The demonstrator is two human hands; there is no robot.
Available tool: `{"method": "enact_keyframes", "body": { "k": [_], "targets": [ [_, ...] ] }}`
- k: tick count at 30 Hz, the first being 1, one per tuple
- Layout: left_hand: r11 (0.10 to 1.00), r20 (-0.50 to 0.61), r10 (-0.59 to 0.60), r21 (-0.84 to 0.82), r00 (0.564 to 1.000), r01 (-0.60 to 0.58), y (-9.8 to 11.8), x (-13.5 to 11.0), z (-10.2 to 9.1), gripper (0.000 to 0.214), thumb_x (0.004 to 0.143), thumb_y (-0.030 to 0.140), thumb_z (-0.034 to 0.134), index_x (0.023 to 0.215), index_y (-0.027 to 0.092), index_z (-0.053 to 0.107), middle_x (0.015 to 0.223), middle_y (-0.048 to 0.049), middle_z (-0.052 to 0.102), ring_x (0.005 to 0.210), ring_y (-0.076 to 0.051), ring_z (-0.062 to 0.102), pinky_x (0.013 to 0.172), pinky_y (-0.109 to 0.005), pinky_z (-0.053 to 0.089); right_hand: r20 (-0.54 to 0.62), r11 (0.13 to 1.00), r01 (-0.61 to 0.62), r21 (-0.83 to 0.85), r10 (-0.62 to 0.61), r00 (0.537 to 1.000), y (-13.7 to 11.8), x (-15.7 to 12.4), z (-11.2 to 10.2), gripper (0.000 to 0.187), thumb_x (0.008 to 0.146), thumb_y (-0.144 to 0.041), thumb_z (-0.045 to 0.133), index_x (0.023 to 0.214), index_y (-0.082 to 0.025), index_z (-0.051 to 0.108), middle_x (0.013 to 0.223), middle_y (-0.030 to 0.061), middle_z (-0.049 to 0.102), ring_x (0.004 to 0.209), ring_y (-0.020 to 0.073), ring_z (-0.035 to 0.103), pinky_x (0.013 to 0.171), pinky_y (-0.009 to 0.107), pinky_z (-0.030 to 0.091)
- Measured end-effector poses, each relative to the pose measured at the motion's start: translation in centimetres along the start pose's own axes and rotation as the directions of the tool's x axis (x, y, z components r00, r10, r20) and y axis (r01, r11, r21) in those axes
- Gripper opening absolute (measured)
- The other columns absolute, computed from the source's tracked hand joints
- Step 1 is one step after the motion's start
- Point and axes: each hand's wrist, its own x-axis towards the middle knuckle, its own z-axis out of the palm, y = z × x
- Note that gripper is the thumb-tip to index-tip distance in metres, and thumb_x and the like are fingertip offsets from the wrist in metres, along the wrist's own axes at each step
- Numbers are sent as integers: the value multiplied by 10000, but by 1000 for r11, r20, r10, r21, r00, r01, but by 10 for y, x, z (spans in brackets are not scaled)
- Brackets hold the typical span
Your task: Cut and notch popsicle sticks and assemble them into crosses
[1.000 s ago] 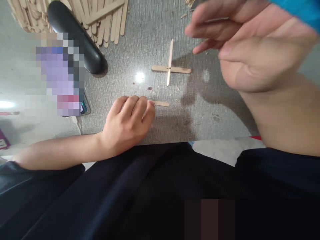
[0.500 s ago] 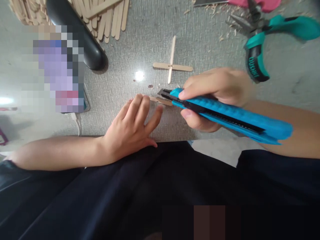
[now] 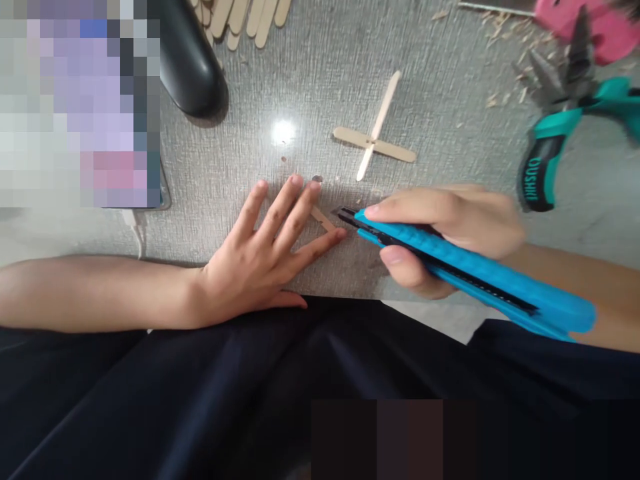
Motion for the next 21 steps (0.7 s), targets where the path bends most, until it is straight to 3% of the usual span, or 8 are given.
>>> {"method": "enact_keyframes", "body": {
  "k": [3, 7, 11, 13, 17, 21],
  "targets": [
    [998, 9, -26, -57, 1000, 27, 1, 1, 2, 1234, 802, 696, 1070, 1837, 335, 503, 1964, -210, 406, 1831, -584, 381, 1431, -822, 443, -79, 981, 176, 80, -170, 982, -4, 7, 1, 307, 1054, -300, 712, 1349, -382, 729, 935, -47, 889, 723, 242, 841, 665, 407, 682],
    [991, 34, -44, -124, 998, 48, 3, 2, -1, 1125, 876, 603, 1042, 1841, 397, 502, 1957, -177, 434, 1845, -601, 338, 1414, -938, 370, 32, 977, 169, 129, -175, 984, -5, 12, -4, 404, 1024, -253, 793, 1363, -452, 699, 965, -101, 894, 742, 234, 849, 704, 403, 706],
    [989, 44, -57, -131, 997, 62, 4, 3, -4, 1124, 885, 576, 1041, 1851, 438, 483, 1960, -162, 431, 1852, -613, 309, 1395, -993, 328, 58, 989, 131, 75, -135, 989, -6, 11, -8, 154, 1096, -336, 724, 1223, -421, 739, 1057, -67, 917, 820, 246, 885, 751, 429, 739],
    [988, 40, -58, -141, 997, 64, 5, 4, -5, 1130, 870, 563, 1056, 1843, 458, 492, 1966, -154, 423, 1852, -612, 308, 1399, -995, 318, 71, 991, 130, 22, -131, 989, -7, 11, -9, 111, 1111, -367, 712, 1211, -414, 725, 1078, -64, 919, 815, 243, 887, 720, 429, 735],
    [982, 33, -67, -174, 997, 72, 5, 4, -3, 1063, 925, 592, 1004, 1842, 428, 492, 1957, -140, 439, 1848, -610, 319, 1402, -958, 364, 21, 980, 197, -2, -197, 980, -9, 12, -7, 268, 1065, -286, 771, 1283, -398, 664, 1044, -50, 907, 823, 238, 893, 689, 390, 724],
    [985, -27, -42, -166, 999, 37, 3, 2, 5, 1111, 950, 663, 952, 1879, 381, 413, 1998, -161, 343, 1849, -607, 312, 1435, -912, 346, 46, 974, 224, -23, -223, 974, -9, 13, -5, 277, 1063, -267, 776, 1292, -363, 652, 1049, -15, 910, 867, 243, 906, 728, 372, 731]
  ]
}}
